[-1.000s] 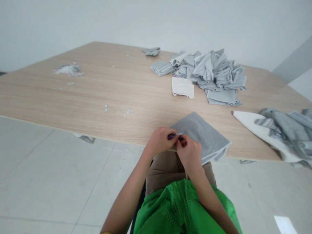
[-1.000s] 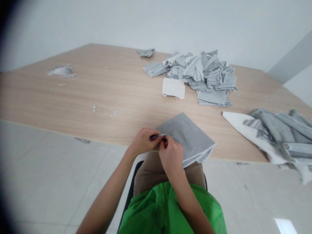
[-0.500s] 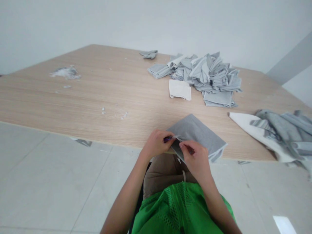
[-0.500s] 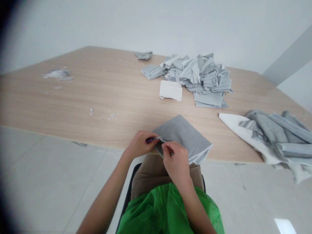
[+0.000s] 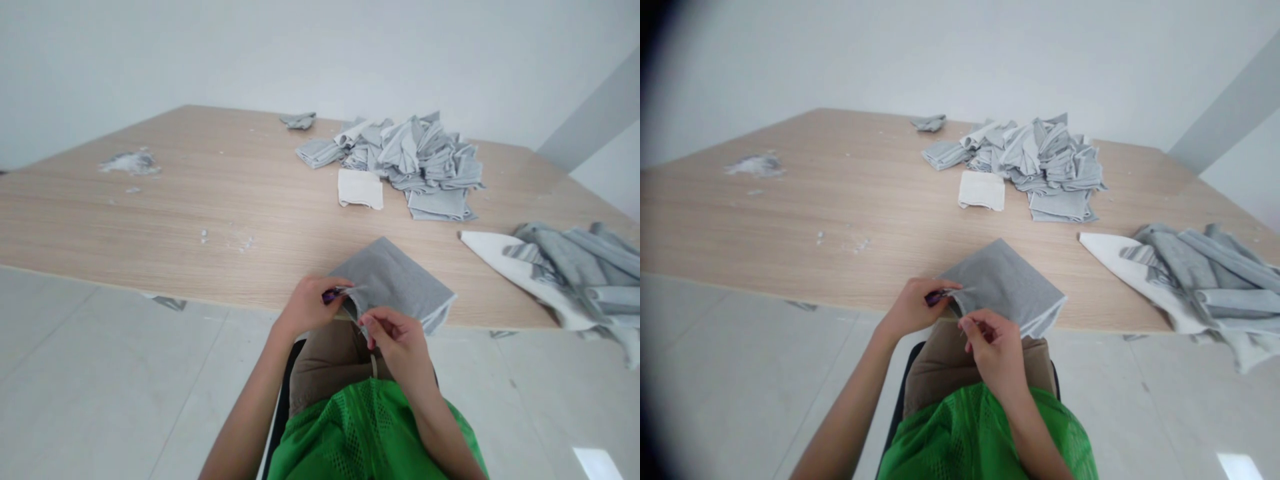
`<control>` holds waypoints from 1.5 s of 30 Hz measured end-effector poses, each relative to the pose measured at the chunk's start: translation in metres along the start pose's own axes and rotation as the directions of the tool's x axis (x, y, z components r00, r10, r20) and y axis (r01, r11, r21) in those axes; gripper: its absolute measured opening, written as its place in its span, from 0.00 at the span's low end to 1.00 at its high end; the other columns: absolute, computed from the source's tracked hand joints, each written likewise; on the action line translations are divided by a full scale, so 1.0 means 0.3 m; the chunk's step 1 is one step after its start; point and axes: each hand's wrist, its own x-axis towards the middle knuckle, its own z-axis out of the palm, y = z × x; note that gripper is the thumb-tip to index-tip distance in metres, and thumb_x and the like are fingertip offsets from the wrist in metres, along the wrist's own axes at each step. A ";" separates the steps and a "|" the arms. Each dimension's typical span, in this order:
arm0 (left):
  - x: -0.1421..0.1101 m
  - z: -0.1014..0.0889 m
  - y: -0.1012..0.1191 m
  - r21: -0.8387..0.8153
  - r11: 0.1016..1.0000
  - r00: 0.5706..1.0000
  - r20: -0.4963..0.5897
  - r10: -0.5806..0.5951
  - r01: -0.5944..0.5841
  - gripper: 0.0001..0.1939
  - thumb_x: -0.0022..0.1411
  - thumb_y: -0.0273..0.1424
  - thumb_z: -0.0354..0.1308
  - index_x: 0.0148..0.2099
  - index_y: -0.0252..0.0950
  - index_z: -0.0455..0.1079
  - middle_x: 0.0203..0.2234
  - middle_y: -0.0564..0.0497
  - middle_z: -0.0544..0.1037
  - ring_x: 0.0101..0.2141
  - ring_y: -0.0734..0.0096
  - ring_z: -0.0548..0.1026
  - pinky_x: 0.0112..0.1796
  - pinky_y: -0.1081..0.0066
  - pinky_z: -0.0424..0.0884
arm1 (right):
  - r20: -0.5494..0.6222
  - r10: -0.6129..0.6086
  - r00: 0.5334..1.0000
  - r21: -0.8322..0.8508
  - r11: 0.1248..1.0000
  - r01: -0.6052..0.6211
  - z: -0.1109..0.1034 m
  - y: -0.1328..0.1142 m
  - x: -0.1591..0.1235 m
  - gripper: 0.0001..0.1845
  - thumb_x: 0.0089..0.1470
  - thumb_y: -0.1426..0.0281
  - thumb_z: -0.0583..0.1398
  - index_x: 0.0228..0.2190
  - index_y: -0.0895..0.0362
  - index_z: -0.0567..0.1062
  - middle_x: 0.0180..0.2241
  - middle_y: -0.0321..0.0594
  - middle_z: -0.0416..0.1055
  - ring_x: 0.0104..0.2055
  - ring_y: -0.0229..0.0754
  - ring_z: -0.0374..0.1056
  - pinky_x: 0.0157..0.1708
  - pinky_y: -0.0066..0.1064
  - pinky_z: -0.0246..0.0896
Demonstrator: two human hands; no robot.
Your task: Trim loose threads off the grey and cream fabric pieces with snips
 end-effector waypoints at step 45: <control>-0.214 -0.048 0.161 -0.344 0.699 0.778 0.327 -0.537 0.627 0.28 0.69 0.52 0.48 0.42 0.33 0.77 0.23 0.55 0.65 0.27 0.71 0.63 0.28 0.74 0.59 | 0.197 0.014 0.980 -0.053 0.999 -0.004 -0.007 0.024 -0.040 0.10 0.58 0.67 0.61 0.26 0.58 0.77 0.20 0.32 0.65 0.22 0.33 0.57 0.22 0.26 0.50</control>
